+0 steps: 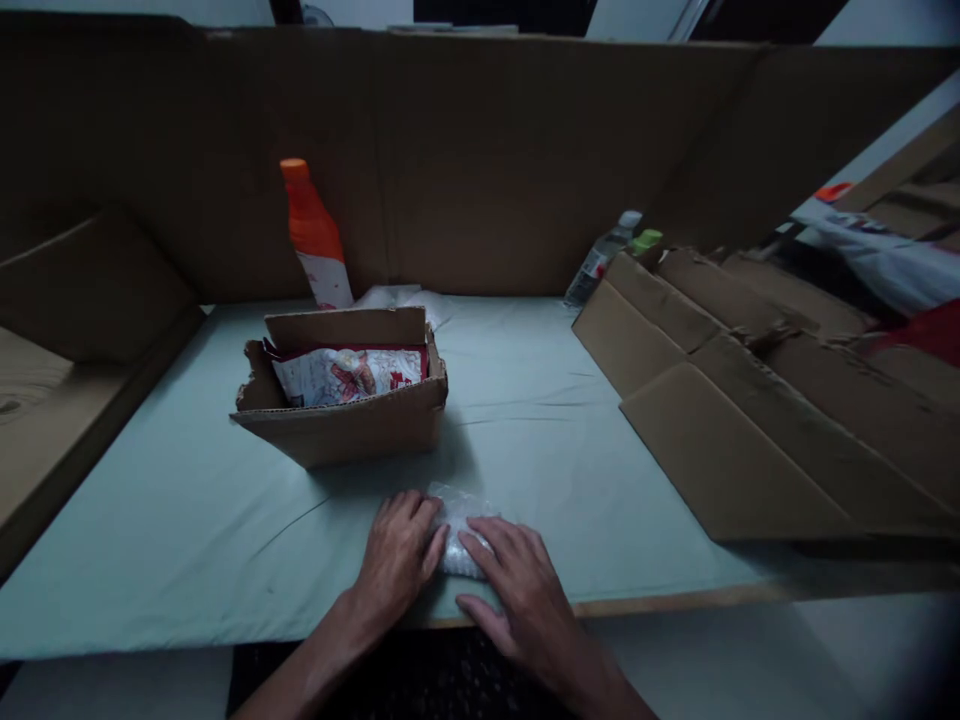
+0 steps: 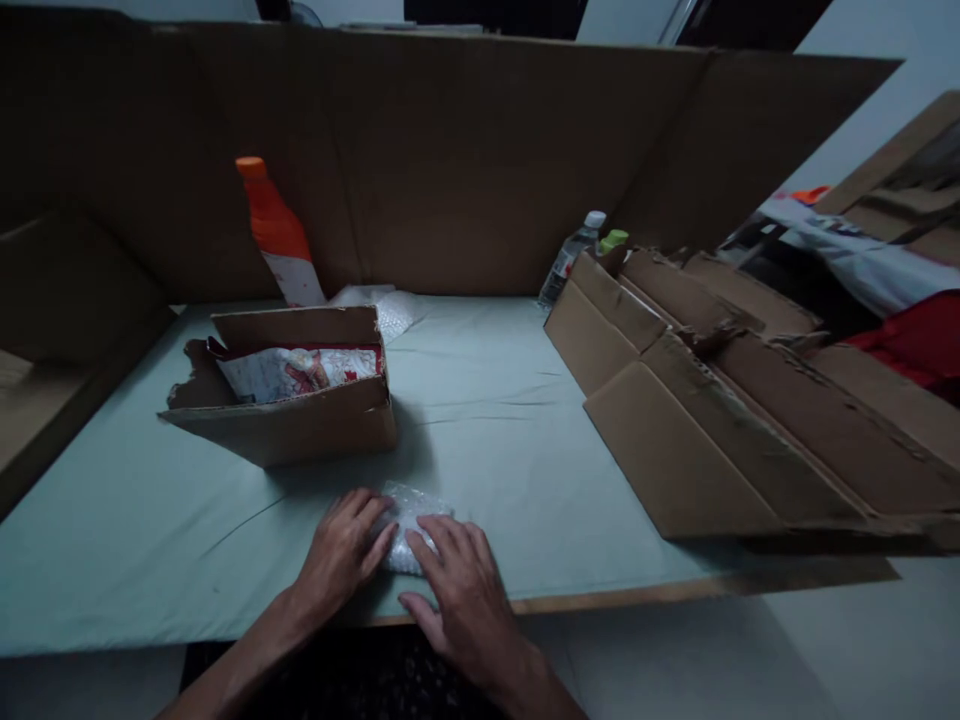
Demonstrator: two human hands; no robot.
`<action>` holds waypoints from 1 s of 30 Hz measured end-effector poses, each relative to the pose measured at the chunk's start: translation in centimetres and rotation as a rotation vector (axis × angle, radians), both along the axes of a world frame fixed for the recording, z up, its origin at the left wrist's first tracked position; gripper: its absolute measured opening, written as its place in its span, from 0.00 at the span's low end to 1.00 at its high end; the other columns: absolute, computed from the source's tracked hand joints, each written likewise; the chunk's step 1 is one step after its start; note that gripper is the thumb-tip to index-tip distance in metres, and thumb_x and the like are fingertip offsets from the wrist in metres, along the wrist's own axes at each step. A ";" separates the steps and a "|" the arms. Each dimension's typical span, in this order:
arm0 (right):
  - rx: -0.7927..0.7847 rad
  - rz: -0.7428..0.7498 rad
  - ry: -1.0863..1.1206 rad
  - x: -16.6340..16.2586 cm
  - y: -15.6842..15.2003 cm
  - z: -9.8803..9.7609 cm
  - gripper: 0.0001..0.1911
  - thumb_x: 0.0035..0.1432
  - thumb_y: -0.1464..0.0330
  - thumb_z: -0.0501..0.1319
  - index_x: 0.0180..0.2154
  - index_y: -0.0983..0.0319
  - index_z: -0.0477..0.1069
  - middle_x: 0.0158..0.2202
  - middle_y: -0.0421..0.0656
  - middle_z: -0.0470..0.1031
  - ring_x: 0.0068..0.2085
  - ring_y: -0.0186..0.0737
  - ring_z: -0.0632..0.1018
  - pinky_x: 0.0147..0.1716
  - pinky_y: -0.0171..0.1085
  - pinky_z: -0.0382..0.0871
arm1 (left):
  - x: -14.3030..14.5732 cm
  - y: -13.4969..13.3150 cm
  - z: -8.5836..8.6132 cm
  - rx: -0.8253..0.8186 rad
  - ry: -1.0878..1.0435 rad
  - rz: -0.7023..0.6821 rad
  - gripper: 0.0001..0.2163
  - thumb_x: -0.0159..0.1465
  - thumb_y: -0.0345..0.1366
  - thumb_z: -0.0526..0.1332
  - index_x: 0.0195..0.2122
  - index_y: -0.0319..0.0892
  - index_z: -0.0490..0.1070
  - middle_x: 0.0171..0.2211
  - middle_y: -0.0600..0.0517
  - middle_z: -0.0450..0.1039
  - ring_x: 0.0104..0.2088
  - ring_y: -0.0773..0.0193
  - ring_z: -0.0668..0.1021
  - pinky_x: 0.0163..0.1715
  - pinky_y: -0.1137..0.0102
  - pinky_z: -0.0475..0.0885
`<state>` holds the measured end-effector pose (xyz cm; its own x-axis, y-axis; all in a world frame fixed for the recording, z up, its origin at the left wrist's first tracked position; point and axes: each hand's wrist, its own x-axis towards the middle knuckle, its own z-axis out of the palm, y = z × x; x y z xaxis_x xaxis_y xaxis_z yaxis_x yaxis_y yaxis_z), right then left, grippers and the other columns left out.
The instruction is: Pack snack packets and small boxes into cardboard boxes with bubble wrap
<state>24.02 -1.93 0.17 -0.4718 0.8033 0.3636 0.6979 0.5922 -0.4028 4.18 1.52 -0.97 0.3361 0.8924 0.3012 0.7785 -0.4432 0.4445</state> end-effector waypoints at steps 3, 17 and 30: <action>-0.085 -0.027 0.086 0.6 2.0 -0.5 0.19 0.59 0.74 0.57 0.51 0.59 0.74 0.46 0.49 0.81 0.45 0.52 0.80 0.44 0.52 0.76 | -1.3 -0.5 0.6 0.073 -0.136 0.009 0.09 0.68 0.34 0.58 0.46 0.42 0.73 0.43 0.45 0.76 0.42 0.54 0.77 0.43 0.61 0.73; 0.490 0.015 0.137 -7.1 17.2 17.2 0.15 0.61 0.66 0.64 0.50 0.62 0.73 0.45 0.48 0.80 0.44 0.46 0.79 0.44 0.42 0.70 | -7.0 -2.8 -1.6 0.177 -0.399 0.182 0.08 0.66 0.29 0.58 0.44 0.44 0.74 0.38 0.49 0.78 0.40 0.61 0.80 0.40 0.69 0.77; -0.264 0.332 -0.867 -16.4 23.4 18.6 0.07 0.58 0.69 0.67 0.39 0.62 0.82 0.36 0.46 0.83 0.38 0.43 0.80 0.30 0.34 0.62 | -8.0 -2.1 -1.7 0.190 -0.444 0.097 0.09 0.65 0.27 0.57 0.43 0.45 0.72 0.33 0.52 0.79 0.34 0.63 0.80 0.36 0.69 0.76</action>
